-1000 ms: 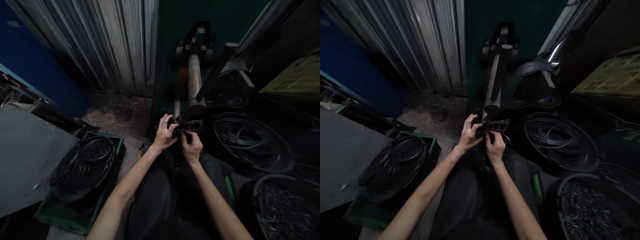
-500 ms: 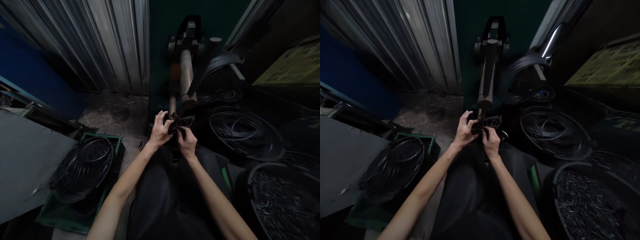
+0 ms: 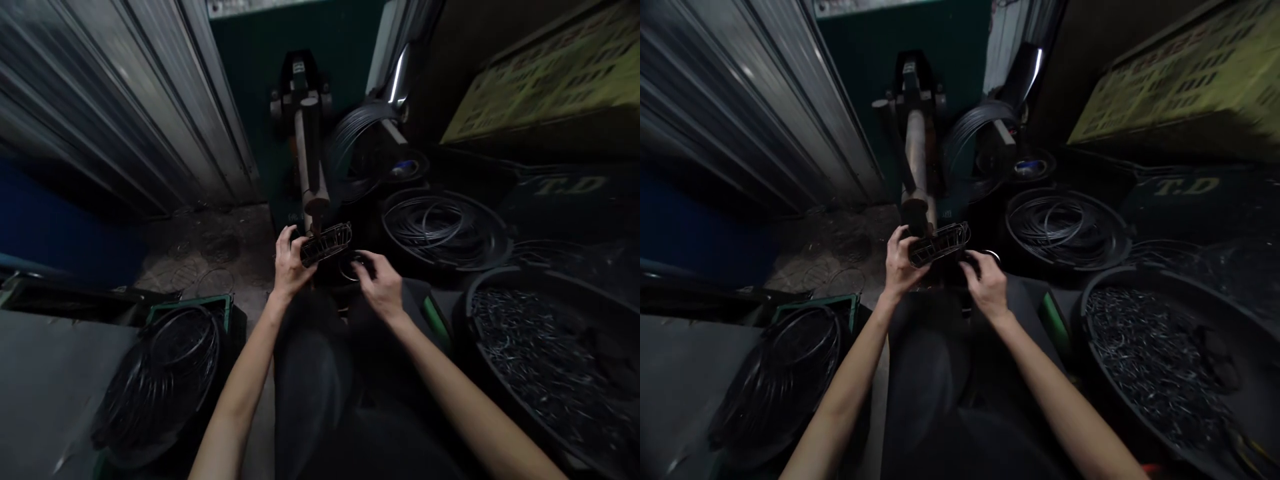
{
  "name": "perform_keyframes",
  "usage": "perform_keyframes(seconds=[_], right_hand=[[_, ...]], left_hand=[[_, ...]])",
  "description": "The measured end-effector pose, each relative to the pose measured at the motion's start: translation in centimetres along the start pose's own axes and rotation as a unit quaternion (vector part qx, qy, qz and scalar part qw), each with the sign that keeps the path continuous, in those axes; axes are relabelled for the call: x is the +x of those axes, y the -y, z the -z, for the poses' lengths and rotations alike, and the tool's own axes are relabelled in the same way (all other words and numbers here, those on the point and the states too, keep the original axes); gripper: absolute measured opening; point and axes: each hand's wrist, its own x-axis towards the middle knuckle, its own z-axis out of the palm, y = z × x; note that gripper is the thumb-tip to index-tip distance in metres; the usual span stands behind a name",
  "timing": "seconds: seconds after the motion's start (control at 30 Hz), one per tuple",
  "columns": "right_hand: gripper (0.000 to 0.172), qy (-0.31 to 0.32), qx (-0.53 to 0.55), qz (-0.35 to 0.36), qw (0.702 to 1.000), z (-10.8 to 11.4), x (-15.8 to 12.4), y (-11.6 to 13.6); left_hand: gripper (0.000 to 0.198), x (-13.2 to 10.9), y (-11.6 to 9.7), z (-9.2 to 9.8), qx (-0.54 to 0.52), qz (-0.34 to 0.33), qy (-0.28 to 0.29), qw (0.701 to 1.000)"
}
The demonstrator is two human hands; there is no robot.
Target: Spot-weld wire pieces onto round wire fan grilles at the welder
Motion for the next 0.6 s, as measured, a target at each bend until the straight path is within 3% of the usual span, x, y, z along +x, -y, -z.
perform_keyframes(seconds=[0.17,0.27,0.33,0.43,0.6], right_hand=[[0.042,-0.012,-0.108,-0.132,0.985,11.9,-3.3,-6.8],[0.05,0.029,-0.141,-0.242,0.96,16.4,-4.6,-9.6],[0.051,0.066,-0.135,-0.276,0.949,17.3,-4.6,-10.1],[0.048,0.126,-0.073,-0.273,0.951,16.4,-3.2,-9.8],[0.04,0.205,0.046,-0.21,0.955,13.3,-0.5,-8.6]], left_hand=[[0.065,-2.7,-1.0,0.8,-0.131,0.024,0.011,0.991],[0.075,-5.7,-1.9,1.5,-0.283,0.115,-0.009,0.952],[0.081,-7.3,-2.3,2.0,-0.381,0.182,-0.026,0.906],[0.086,-8.6,-2.4,2.8,-0.478,0.236,-0.029,0.845],[0.088,-9.3,-2.5,4.1,-0.545,0.269,-0.048,0.793]])
